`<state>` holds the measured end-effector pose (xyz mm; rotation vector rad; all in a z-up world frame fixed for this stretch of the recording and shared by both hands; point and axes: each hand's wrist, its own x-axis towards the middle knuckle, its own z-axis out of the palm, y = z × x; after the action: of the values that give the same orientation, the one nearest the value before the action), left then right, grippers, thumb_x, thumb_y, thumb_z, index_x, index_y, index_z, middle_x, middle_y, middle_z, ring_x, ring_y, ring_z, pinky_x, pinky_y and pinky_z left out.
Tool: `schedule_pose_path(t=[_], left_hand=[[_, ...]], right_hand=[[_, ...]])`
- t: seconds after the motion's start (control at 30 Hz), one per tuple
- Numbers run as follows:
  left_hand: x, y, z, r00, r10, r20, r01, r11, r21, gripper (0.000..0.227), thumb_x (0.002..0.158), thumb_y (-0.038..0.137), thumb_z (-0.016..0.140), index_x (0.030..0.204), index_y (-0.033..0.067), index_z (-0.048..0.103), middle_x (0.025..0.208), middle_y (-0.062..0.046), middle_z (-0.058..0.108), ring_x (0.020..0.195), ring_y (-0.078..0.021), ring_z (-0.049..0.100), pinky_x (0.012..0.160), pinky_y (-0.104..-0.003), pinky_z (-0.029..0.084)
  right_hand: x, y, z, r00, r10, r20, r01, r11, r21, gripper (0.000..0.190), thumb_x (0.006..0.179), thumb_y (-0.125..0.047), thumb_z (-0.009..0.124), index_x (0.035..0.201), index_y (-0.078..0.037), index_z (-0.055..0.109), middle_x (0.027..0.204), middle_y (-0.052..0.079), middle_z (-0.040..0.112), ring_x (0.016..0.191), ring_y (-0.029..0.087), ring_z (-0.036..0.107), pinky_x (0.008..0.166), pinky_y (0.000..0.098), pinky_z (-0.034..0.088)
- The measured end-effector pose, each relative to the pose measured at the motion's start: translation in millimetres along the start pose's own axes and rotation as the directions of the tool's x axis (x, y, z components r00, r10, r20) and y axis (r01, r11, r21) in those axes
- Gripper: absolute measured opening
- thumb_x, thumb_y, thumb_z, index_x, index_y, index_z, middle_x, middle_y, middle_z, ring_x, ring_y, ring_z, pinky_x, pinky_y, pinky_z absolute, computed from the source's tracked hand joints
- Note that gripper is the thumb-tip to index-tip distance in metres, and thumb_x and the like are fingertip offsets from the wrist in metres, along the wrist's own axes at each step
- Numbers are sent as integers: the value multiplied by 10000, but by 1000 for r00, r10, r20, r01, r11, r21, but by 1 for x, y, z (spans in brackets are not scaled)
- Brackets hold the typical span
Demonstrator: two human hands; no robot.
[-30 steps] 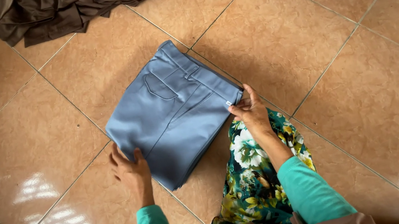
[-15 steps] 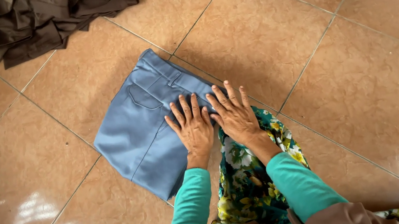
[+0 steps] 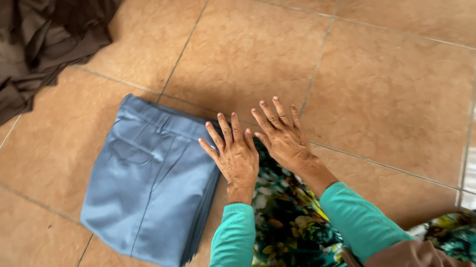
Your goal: Folding grey trousers into a neat rectangular shape on the floor and stacking them.
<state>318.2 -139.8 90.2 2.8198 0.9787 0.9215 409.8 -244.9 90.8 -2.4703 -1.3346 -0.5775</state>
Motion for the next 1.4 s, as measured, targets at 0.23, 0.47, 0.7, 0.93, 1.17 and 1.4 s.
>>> schedule_pose_path(t=[0.23,0.47,0.7,0.93,1.17,1.4], left_hand=[[-3,42,10,995,101,13,-101,995,3,490,1042,400,483,1476,178,529,1576,-117,459,1501,-397,318,1215,-664,142],[-14,93,33,979,191,75,-185,980,-76,485,1077,420,413,1472,160,523,1583,-112,447,1512,-390,291,1238,-660,83],[-49,167,46,905,340,258,-300,936,-182,526,1077,436,366,1492,136,487,1608,-94,403,1540,-366,222,1250,-649,-2],[-66,217,48,809,434,396,-375,900,-220,533,1089,421,322,1542,157,418,1667,-74,297,1560,-357,148,1245,-649,-63],[-106,314,17,562,659,499,-480,752,-451,547,1078,367,277,1545,114,409,1667,-128,290,1570,-378,106,1219,-652,-79],[-176,439,-48,352,890,289,-607,453,-653,530,1071,369,338,1525,124,459,1644,-121,352,1555,-375,181,1226,-644,-40]], right_hand=[[-30,39,-7,993,116,-2,-116,991,-71,619,1047,-442,521,1606,-228,365,1633,83,371,1543,346,243,1180,607,256],[-65,84,-13,969,237,-64,-242,965,-97,603,1025,-470,557,1560,-218,445,1588,90,448,1522,337,309,1160,589,292],[-134,139,-25,894,449,-9,-443,879,-177,609,1022,-502,531,1563,-240,432,1611,52,427,1531,301,297,1175,589,269],[-175,166,-58,797,601,56,-581,789,-199,611,1041,-528,475,1585,-267,380,1630,26,397,1543,278,272,1204,586,219],[-254,204,-130,548,824,144,-779,565,-272,636,1064,-562,382,1618,-263,296,1663,47,334,1569,272,194,1222,580,190],[-375,229,-219,244,964,-108,-947,213,-241,632,1066,-533,433,1620,-255,313,1635,66,386,1548,276,259,1190,565,255]])
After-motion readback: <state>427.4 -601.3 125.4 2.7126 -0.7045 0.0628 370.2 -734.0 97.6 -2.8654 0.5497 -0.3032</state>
